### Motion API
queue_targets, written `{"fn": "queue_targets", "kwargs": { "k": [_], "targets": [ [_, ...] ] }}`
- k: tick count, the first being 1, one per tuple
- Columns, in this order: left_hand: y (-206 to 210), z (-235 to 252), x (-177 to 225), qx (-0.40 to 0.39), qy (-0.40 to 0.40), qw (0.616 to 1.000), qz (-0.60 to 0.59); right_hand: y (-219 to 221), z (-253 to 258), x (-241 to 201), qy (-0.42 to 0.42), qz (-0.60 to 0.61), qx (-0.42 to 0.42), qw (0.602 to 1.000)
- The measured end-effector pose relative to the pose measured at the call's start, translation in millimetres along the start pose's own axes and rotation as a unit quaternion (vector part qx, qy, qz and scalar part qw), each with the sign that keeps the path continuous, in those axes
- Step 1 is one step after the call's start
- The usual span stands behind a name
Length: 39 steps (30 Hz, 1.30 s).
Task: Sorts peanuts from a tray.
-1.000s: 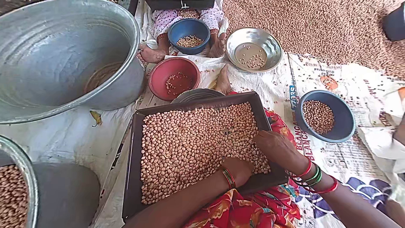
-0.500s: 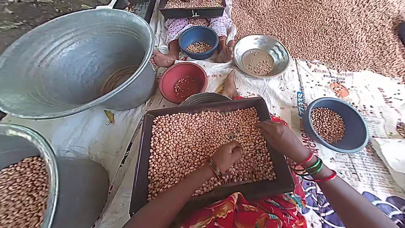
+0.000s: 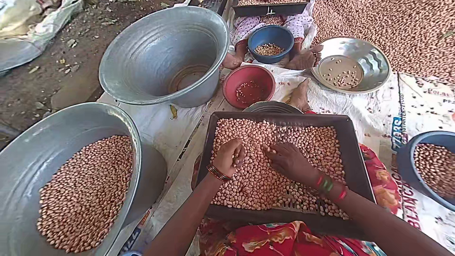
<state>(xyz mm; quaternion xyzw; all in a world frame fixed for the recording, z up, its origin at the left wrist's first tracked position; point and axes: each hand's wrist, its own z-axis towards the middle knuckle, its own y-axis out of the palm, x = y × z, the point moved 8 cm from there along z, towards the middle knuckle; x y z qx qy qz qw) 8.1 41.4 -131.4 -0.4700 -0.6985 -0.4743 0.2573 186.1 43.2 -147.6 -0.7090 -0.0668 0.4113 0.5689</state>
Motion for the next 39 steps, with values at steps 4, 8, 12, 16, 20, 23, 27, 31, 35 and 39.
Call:
{"fn": "queue_targets", "kwargs": {
  "k": [4,8,12,16,20,23,27,31,35,39],
  "targets": [
    [-3.3,-10.9,-6.6,-0.030,-0.025,0.980,0.195,-26.8,-63.3,36.2,0.009,-0.071,0.002,0.997],
    [22.8,3.0,-9.4,-0.084,0.014,0.912,0.401,-40.7,-72.8,30.0,0.052,-0.076,0.023,0.995],
    [69.2,19.3,-16.1,-0.171,-0.006,0.783,0.598,1.8,-56.9,-63.0,-0.114,0.001,-0.010,0.993],
    [88.2,30.7,-28.1,-0.202,-0.053,0.692,0.691,34.2,-66.8,-84.6,-0.123,0.009,-0.247,0.961],
    [95.9,27.5,-40.4,-0.244,-0.061,0.661,0.707,5.7,-83.4,-28.9,0.088,0.004,-0.403,0.911],
    [103.7,25.6,-51.0,-0.257,-0.077,0.627,0.731,-18.5,-78.1,4.5,0.203,-0.028,-0.327,0.922],
    [98.3,37.5,-44.1,-0.205,-0.086,0.616,0.756,-51.4,-60.0,23.8,0.202,-0.080,-0.054,0.975],
    [76.8,44.6,-16.4,-0.128,-0.083,0.628,0.763,-71.0,-41.4,47.7,0.183,-0.083,0.069,0.977],
    [55.7,46.3,9.7,-0.061,-0.045,0.665,0.743,-54.8,-25.6,56.9,0.244,-0.095,-0.062,0.963],
    [47.9,44.9,18.3,-0.047,-0.044,0.676,0.734,-44.2,-17.7,55.6,0.257,-0.129,-0.088,0.954]
  ]
}}
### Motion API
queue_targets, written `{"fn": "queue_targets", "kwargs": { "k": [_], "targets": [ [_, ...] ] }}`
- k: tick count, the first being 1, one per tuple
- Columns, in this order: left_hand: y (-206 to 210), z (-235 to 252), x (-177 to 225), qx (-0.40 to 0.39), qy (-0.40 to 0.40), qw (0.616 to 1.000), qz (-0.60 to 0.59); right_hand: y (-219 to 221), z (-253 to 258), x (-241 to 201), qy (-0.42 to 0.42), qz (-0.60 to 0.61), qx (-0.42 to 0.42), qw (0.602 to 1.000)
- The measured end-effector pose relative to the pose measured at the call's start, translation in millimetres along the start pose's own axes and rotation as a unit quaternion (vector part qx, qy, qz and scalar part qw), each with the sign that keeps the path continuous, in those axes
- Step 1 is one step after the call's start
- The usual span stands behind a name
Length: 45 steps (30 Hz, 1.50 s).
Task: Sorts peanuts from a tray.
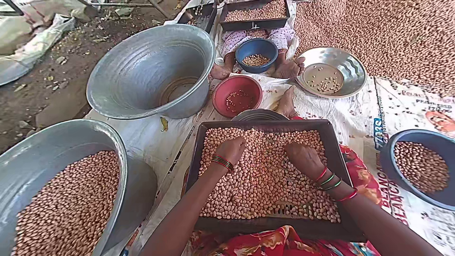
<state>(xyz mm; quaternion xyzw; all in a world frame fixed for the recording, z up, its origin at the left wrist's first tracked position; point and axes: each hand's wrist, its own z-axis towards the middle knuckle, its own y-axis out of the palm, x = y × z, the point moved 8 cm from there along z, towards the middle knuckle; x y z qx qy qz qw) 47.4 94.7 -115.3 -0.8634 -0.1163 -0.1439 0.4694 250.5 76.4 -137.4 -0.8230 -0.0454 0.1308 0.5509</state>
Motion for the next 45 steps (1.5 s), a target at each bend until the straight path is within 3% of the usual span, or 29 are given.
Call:
{"fn": "queue_targets", "kwargs": {
  "k": [6,10,14,17,20,22,24,25,27,30,32,35,37,39,42,44,45],
  "targets": [
    [16.1,0.8,19.9,-0.074,0.046,0.994,0.062,2.2,1.8,-5.8,0.044,-0.016,-0.081,0.996],
    [29.9,8.8,24.5,-0.115,-0.006,0.980,0.162,3.2,-0.4,-8.2,0.049,-0.005,-0.058,0.997],
    [31.7,9.0,26.4,-0.110,-0.014,0.977,0.183,4.0,1.6,-6.1,0.056,-0.006,-0.058,0.997],
    [28.3,9.0,18.9,-0.091,-0.017,0.989,0.115,4.9,0.8,-9.1,0.064,-0.008,-0.088,0.994],
    [14.3,3.7,10.6,-0.007,0.018,0.994,-0.104,5.8,-9.5,-21.6,0.015,0.024,-0.052,0.998],
    [10.0,1.5,1.7,0.071,0.036,0.941,-0.329,0.2,-22.6,-45.1,-0.095,0.062,0.108,0.988],
    [16.0,-1.0,-5.0,0.096,0.015,0.817,-0.568,-8.9,-25.2,-68.4,-0.180,0.099,0.212,0.955],
    [18.9,-2.5,-6.7,0.096,0.007,0.764,-0.638,-13.3,-16.6,-74.6,-0.180,0.124,0.177,0.960],
    [22.5,-5.1,-9.7,0.093,0.004,0.695,-0.712,-21.4,13.5,-75.3,-0.137,0.165,0.076,0.974],
    [23.6,-10.6,-9.7,0.080,0.027,0.632,-0.770,-11.7,48.6,-76.7,-0.103,0.203,0.027,0.973],
    [22.8,-12.5,-11.7,0.070,0.054,0.594,-0.800,7.8,39.7,-99.5,-0.170,0.213,0.038,0.961],
    [25.1,-12.6,-20.1,0.058,0.087,0.566,-0.818,40.9,-8.5,-125.2,-0.324,0.158,0.029,0.932],
    [26.7,-12.8,-24.2,0.053,0.090,0.578,-0.809,46.5,-24.7,-107.8,-0.349,0.104,0.017,0.931],
    [29.0,-14.0,-25.1,0.056,0.071,0.594,-0.799,23.2,-17.8,-59.9,-0.279,0.099,0.031,0.955],
    [32.6,-14.9,-22.8,0.059,0.041,0.611,-0.788,-39.0,-6.3,31.0,-0.135,0.131,0.130,0.973],
    [35.0,-14.3,-18.1,0.057,0.009,0.624,-0.779,-60.1,-11.0,66.0,-0.080,0.113,0.178,0.974],
    [36.4,-13.7,-14.5,0.054,-0.011,0.633,-0.772,-61.4,-14.3,71.8,-0.063,0.088,0.162,0.981]
  ]
}}
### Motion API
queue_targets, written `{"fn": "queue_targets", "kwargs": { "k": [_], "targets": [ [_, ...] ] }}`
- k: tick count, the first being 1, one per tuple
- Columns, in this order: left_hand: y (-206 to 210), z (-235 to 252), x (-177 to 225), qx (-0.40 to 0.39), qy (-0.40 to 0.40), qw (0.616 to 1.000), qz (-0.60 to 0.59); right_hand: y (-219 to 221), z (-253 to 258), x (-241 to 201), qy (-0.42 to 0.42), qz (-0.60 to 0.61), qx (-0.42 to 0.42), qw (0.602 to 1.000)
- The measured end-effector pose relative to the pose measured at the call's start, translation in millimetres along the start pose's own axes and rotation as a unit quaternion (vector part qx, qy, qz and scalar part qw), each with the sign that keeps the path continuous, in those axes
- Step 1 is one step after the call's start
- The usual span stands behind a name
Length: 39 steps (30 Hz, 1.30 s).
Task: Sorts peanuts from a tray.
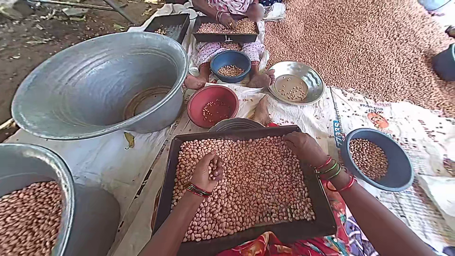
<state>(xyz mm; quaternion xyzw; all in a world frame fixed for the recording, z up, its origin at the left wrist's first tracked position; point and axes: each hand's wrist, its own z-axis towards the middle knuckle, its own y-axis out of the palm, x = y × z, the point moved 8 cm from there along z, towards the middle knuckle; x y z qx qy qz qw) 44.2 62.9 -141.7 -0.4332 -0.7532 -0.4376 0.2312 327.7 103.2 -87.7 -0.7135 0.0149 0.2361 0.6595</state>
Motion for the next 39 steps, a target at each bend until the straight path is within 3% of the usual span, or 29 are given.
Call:
{"fn": "queue_targets", "kwargs": {
  "k": [4,6,11,13,16,17,19,22,24,26,28,31,33,34,35,36,37,39],
  "targets": [
    [14.4,0.6,-11.3,0.003,-0.045,0.998,0.036,33.5,-10.7,-4.1,0.035,-0.129,-0.192,0.972],
    [18.5,-0.4,-17.7,0.001,-0.057,0.997,0.042,47.1,-12.9,-4.8,0.062,-0.158,-0.246,0.954],
    [21.0,-7.1,-32.2,-0.018,-0.110,0.988,0.105,44.8,-11.8,-8.8,0.111,-0.122,-0.264,0.950],
    [26.0,-10.5,-45.2,-0.053,-0.151,0.977,0.138,24.7,-10.0,-26.8,0.073,0.002,-0.201,0.977],
    [37.7,-19.5,-72.5,-0.133,-0.225,0.953,0.156,-1.9,-8.5,-72.0,-0.050,0.145,-0.144,0.978],
    [41.6,-21.8,-78.6,-0.152,-0.238,0.948,0.151,-3.5,-5.9,-77.8,-0.060,0.129,-0.143,0.979],
    [47.5,-22.2,-80.9,-0.152,-0.236,0.947,0.154,8.1,1.3,-67.0,-0.005,0.036,-0.196,0.980],
    [51.3,-9.6,-65.3,-0.130,-0.136,0.939,0.287,43.6,-1.9,-38.4,0.087,-0.093,-0.297,0.946],
    [59.0,1.5,-49.6,-0.158,-0.038,0.853,0.495,57.0,-6.7,-31.3,0.097,-0.107,-0.286,0.947],
    [72.9,6.7,-43.6,-0.193,-0.018,0.743,0.640,60.0,-9.2,-29.7,0.090,-0.105,-0.257,0.956],
    [84.3,10.5,-48.6,-0.217,-0.012,0.658,0.721,59.8,-10.9,-28.5,0.094,-0.097,-0.255,0.957],
    [94.0,11.9,-61.4,-0.229,-0.020,0.561,0.795,55.6,-11.6,-29.4,0.115,-0.103,-0.315,0.936],
    [95.9,11.3,-68.3,-0.218,-0.028,0.532,0.818,48.6,-6.1,-40.2,0.112,-0.120,-0.344,0.925],
    [97.0,10.4,-68.7,-0.212,-0.033,0.528,0.822,37.5,1.7,-52.1,0.090,-0.108,-0.295,0.945],
    [98.0,9.6,-68.1,-0.210,-0.039,0.527,0.822,19.5,11.5,-66.1,0.050,-0.070,-0.181,0.980],
    [97.8,10.1,-68.6,-0.210,-0.045,0.528,0.822,-2.5,19.9,-79.0,-0.012,-0.018,-0.017,1.000],
    [96.2,11.5,-68.6,-0.207,-0.050,0.539,0.815,-23.0,25.2,-89.2,-0.060,0.033,0.106,0.992],
    [87.2,14.7,-61.2,-0.191,-0.048,0.618,0.761,-45.6,34.9,-101.3,-0.096,0.098,0.184,0.973]
  ]
}}
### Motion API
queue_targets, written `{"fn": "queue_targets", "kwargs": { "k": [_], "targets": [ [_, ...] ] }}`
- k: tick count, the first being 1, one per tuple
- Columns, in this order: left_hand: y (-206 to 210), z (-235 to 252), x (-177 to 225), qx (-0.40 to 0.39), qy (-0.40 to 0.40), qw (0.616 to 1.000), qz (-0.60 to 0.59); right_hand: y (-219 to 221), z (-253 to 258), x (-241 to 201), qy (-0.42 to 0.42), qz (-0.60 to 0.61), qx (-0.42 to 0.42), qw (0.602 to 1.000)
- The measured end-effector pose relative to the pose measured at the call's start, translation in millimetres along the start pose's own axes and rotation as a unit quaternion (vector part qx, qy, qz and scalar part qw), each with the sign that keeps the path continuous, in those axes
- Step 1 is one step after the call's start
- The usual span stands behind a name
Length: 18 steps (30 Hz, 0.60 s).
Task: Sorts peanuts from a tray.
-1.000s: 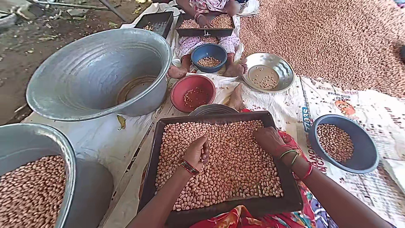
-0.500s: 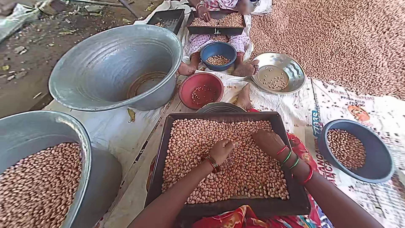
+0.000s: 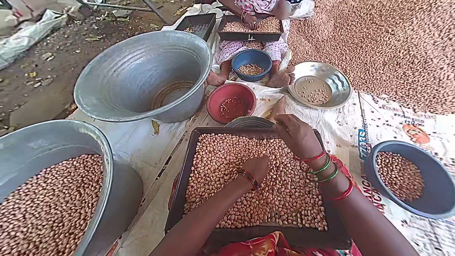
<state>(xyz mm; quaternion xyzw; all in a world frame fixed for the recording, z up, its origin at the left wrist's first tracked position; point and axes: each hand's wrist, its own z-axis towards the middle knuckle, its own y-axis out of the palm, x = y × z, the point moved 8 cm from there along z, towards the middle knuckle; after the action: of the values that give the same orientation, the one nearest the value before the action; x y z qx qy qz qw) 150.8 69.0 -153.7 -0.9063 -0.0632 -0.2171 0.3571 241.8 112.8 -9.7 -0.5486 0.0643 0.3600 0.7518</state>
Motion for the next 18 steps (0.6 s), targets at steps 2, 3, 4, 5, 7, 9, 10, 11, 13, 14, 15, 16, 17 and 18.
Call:
{"fn": "queue_targets", "kwargs": {
  "k": [2,3,4,5,7,9,10,11,13,14,15,16,17,18],
  "targets": [
    [-16.8,-8.8,-17.9,0.063,0.016,0.984,-0.168,12.9,7.6,6.9,0.037,0.018,-0.071,0.997],
    [-24.6,-13.8,-30.0,0.106,0.029,0.956,-0.273,29.0,6.9,17.7,0.077,0.013,-0.144,0.986],
    [-29.7,-18.3,-43.8,0.150,0.038,0.905,-0.397,47.8,3.1,30.4,0.120,0.001,-0.217,0.969],
    [-31.2,-21.9,-56.4,0.173,0.042,0.830,-0.529,66.4,-2.9,42.1,0.154,-0.014,-0.272,0.950],
    [-29.6,-29.6,-71.9,0.153,0.047,0.705,-0.691,99.8,-19.5,52.1,0.183,-0.046,-0.334,0.923],
    [-28.8,-39.7,-79.9,0.135,0.063,0.672,-0.725,123.5,-43.2,32.5,0.138,-0.049,-0.356,0.923],
    [-28.2,-45.6,-82.3,0.135,0.070,0.679,-0.718,130.5,-58.7,16.8,0.100,-0.042,-0.350,0.930],
    [-26.8,-51.8,-84.4,0.142,0.071,0.699,-0.697,133.1,-76.9,1.3,0.052,-0.037,-0.332,0.941],
    [-21.7,-64.5,-87.3,0.147,0.067,0.781,-0.604,124.5,-114.2,-16.1,-0.063,-0.020,-0.275,0.959],
    [-17.3,-69.9,-88.1,0.135,0.069,0.830,-0.536,114.9,-129.4,-14.2,-0.108,-0.016,-0.259,0.960],
    [-12.1,-74.8,-88.4,0.116,0.073,0.871,-0.472,103.1,-139.1,-4.7,-0.117,-0.007,-0.267,0.956],
    [-6.3,-78.8,-87.9,0.094,0.078,0.904,-0.411,90.4,-143.0,10.4,-0.101,-0.012,-0.279,0.955],
    [-0.7,-81.4,-87.9,0.074,0.081,0.926,-0.360,77.0,-141.8,27.8,-0.070,-0.029,-0.286,0.955],
    [2.8,-82.5,-87.6,0.065,0.083,0.937,-0.333,64.9,-137.9,44.5,-0.036,-0.057,-0.292,0.954]
  ]
}}
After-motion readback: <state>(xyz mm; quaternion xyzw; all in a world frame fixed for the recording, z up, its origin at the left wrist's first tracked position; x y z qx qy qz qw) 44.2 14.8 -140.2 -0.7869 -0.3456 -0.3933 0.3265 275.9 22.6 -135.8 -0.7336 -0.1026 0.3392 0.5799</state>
